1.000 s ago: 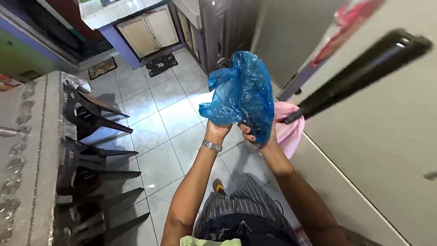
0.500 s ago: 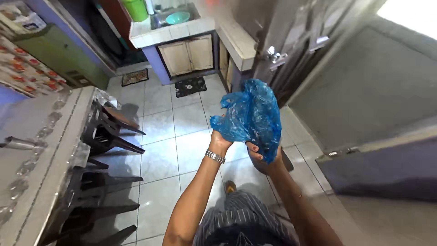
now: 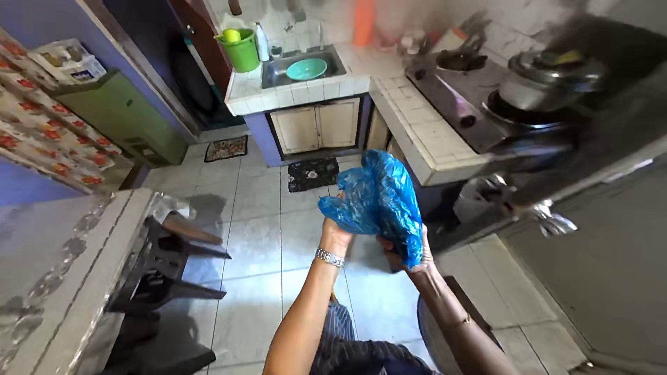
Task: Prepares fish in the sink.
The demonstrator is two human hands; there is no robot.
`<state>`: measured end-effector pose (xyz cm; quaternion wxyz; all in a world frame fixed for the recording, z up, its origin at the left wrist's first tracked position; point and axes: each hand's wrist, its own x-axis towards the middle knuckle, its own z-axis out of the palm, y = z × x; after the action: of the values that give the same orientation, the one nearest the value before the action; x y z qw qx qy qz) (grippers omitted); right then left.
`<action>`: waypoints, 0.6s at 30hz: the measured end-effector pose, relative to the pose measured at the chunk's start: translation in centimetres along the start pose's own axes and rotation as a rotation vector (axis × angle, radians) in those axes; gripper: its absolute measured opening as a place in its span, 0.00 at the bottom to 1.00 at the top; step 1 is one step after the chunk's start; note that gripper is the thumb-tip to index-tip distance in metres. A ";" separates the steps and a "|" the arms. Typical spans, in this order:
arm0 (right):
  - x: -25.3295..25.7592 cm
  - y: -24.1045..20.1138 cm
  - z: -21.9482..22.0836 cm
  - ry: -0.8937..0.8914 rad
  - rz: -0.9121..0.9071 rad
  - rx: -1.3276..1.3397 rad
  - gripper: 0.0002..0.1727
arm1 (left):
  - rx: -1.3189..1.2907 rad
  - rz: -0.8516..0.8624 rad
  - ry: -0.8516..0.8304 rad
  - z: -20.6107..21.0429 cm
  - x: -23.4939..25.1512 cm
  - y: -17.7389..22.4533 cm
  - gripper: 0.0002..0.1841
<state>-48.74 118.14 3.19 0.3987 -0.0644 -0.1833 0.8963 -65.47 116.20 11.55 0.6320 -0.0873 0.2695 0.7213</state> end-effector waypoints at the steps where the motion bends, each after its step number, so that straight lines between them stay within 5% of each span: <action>1: 2.6 -0.7 -0.3 0.051 -0.026 -0.021 0.31 | 0.018 -0.005 -0.013 1.4 2.5 1.3 0.23; 7: 16.1 -5.4 -1.5 0.193 -0.087 -0.062 0.31 | 0.268 -0.038 -0.106 6.1 16.9 6.1 0.18; 11: 25.1 -9.0 -4.2 0.318 -0.160 -0.234 0.30 | 0.145 -0.176 -0.113 9.5 27.0 8.6 0.21; 14: 32.4 -12.4 -7.2 0.305 -0.110 -0.223 0.32 | 0.330 -0.048 -0.202 11.2 35.0 10.8 0.12; 18: 44.2 -17.4 -8.9 0.370 -0.031 -0.319 0.32 | 0.399 0.015 -0.211 14.8 46.2 14.7 0.13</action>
<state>-64.15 163.97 2.93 0.4238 -0.2868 -0.2474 0.8228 -84.94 162.71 6.53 0.6559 0.1173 0.3397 0.6637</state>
